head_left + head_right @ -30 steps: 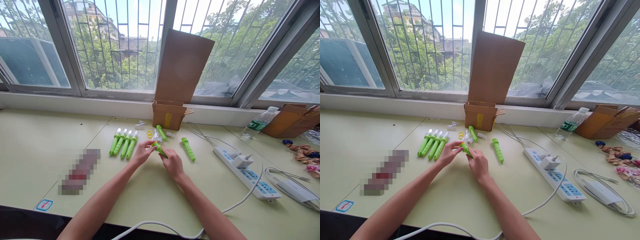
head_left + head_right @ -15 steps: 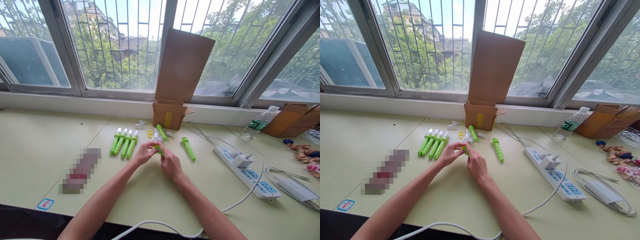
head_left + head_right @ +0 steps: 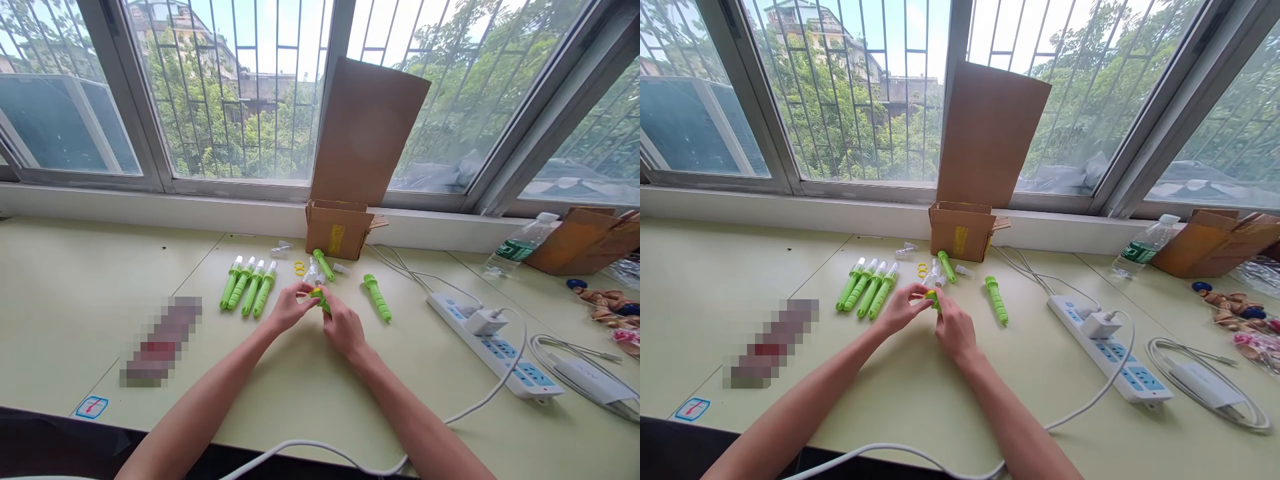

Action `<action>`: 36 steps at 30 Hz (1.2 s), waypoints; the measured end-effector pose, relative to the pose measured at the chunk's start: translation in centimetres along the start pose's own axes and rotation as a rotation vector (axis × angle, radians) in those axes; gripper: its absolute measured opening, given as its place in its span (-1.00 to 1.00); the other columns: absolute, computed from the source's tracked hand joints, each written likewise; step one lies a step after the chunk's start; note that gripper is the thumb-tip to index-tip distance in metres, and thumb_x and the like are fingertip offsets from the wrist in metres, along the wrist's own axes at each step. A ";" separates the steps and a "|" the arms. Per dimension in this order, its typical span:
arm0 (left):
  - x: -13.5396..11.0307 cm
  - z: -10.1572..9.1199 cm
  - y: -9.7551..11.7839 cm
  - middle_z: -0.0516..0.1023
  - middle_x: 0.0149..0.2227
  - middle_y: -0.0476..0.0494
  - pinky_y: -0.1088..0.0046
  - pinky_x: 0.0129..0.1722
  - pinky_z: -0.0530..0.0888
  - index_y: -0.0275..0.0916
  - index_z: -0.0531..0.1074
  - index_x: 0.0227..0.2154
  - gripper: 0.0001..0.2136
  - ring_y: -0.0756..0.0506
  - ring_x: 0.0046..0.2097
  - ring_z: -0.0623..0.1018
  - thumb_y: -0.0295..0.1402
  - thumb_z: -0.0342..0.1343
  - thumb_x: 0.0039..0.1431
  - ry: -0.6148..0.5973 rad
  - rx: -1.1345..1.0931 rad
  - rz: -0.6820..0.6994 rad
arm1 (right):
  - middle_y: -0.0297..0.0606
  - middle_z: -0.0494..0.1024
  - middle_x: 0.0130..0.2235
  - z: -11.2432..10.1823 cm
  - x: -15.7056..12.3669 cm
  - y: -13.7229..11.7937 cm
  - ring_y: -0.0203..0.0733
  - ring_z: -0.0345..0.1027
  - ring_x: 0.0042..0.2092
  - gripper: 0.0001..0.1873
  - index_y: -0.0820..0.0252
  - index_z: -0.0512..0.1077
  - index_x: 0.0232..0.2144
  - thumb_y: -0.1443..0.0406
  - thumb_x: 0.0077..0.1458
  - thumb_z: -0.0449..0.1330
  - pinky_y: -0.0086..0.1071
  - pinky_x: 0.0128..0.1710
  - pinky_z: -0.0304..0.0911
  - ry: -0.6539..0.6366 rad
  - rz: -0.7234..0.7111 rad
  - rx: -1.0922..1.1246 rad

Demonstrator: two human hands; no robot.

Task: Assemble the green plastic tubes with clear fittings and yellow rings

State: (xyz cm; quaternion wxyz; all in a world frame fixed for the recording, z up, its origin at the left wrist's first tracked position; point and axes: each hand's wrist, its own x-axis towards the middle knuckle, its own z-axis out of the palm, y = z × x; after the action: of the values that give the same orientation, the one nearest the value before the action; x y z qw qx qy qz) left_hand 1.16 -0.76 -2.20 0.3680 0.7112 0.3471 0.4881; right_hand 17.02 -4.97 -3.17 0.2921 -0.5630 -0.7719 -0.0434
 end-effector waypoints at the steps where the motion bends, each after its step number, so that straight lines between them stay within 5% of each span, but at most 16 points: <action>1: 0.0 0.0 -0.1 0.56 -0.27 -0.12 0.23 -0.06 0.49 -0.27 0.44 -0.29 -0.74 -0.09 -0.20 0.56 -0.21 0.22 0.03 -0.002 0.000 -0.003 | -0.21 0.48 0.02 0.0 0.0 0.0 -0.12 0.46 -0.17 -0.25 0.05 0.00 0.27 0.49 0.04 0.01 -0.37 -0.25 0.34 -0.006 0.001 -0.002; 24: 0.1 -0.1 -0.5 0.49 -0.41 -0.05 0.19 -0.11 0.54 -0.29 0.35 -0.50 -0.71 -0.06 -0.28 0.53 -0.19 0.29 -0.10 0.024 -0.098 -0.029 | -0.22 0.54 -0.14 -0.1 0.2 0.0 -0.15 0.43 -0.28 -0.27 -0.01 -0.01 0.28 0.48 0.08 -0.03 -0.39 -0.34 0.26 -0.101 0.021 -0.054; 36: 0.2 -0.1 0.2 0.47 -0.29 -0.10 0.26 -0.16 0.53 -0.22 0.38 -0.38 -0.83 -0.09 -0.21 0.50 -0.24 0.17 0.08 0.024 0.236 0.165 | -0.22 0.55 -0.17 0.1 0.4 0.4 -0.11 0.44 -0.23 -0.30 0.04 0.03 0.28 0.43 0.09 0.00 -0.35 -0.23 0.31 -0.005 0.044 0.091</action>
State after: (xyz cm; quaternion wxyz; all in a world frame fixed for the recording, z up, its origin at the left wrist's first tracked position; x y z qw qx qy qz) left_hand 1.12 -0.68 -1.91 0.2362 0.7697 0.3467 0.4812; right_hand 17.25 -4.49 -3.16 0.3163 -0.5660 -0.7613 -0.0006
